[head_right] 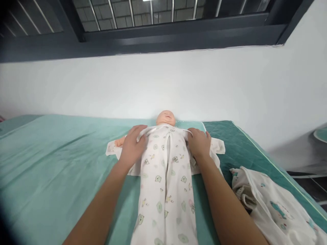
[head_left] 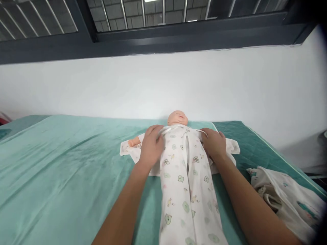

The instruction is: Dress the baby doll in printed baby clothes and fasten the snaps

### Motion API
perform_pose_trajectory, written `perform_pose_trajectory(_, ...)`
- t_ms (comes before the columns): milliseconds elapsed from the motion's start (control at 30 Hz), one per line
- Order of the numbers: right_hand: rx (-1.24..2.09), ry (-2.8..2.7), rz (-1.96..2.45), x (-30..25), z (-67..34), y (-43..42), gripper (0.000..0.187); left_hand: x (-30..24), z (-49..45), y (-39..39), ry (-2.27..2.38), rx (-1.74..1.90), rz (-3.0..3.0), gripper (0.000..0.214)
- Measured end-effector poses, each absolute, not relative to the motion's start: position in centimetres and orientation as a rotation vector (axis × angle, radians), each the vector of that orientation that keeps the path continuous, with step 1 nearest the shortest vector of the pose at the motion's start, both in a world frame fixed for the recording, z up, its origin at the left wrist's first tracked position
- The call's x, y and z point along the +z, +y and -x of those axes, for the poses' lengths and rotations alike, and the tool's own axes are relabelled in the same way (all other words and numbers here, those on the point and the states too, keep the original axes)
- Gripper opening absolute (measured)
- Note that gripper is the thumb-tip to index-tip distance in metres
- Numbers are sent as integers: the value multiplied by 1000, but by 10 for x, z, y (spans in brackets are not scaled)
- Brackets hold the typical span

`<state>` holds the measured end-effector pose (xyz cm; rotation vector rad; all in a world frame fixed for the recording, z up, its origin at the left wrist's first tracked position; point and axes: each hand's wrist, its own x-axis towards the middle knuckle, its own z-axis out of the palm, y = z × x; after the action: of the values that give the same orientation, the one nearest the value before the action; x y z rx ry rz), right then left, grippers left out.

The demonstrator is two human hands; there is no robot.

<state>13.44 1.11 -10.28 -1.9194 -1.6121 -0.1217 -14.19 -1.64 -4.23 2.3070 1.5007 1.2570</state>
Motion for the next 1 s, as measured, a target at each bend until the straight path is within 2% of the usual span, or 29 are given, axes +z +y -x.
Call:
perform_pose_trajectory(133, 102, -1346, 2032, -101, -155, 16, 33, -13, 88, 1, 1200, 978, -2488, 33)
perform_pose_trajectory(233, 143, -1355, 2015, -100, -158, 15, 33, 5, 39, 22, 1182, 546, -2663, 35)
perform_pose_trajectory(333, 175, -1389, 1979, -96, -151, 13, 33, 14, -6, 38, 1164, -74, -2749, 31)
perform_pose_trajectory(400, 193, -1395, 1971, -93, -148, 12, 33, 11, -29, 44, 1155, -317, -2780, 35)
perform_pose_trajectory(567, 296, -1429, 1989, -89, -153, 13, 33, -9, -49, 51, 1247, -439, -2800, 51)
perform_pose_trajectory(833, 335, -1348, 2055, -96, -170, 14, 32, 11, -35, 53, 1299, -604, -2777, 41)
perform_pose_trajectory(1000, 399, -1395, 2037, -97, -166, 13, 32, -7, -53, 51, 1378, -624, -2776, 42)
